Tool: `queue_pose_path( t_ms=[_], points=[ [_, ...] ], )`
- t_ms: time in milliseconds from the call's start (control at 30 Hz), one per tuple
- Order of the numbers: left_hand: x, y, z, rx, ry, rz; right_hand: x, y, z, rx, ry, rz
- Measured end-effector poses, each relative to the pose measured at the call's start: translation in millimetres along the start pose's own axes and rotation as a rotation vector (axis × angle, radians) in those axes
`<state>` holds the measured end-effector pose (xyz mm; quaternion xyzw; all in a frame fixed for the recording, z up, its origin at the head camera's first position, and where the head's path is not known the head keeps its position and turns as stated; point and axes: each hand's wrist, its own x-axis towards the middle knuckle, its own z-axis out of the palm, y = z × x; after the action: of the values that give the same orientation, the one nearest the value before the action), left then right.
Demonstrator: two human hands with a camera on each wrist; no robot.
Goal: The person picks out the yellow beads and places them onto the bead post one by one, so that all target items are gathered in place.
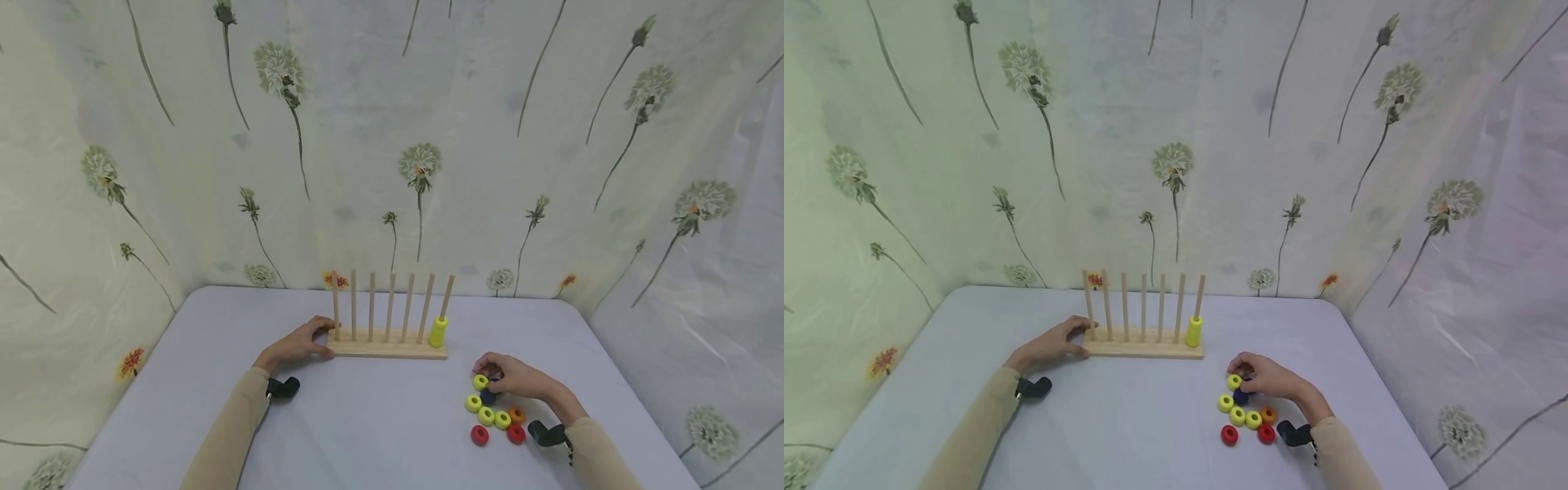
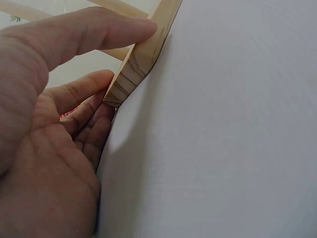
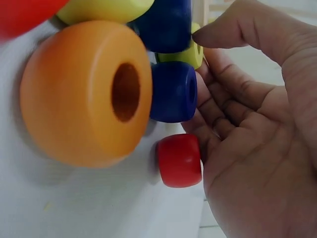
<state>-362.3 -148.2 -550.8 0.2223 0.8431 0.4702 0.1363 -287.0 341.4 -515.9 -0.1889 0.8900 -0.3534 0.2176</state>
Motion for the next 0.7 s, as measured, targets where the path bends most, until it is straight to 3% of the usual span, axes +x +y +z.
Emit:
queue_pose_path(
  t_ms=[400,700],
  points=[
    [0.8,-0.8,-0.1,-0.016,-0.003,-0.006,3.5,-6,5,-0.089,0.031,0.006],
    [1.2,-1.0,-0.5,-0.021,0.002,-0.004,9.3,-4,13,-0.124,0.253,0.119]
  ],
)
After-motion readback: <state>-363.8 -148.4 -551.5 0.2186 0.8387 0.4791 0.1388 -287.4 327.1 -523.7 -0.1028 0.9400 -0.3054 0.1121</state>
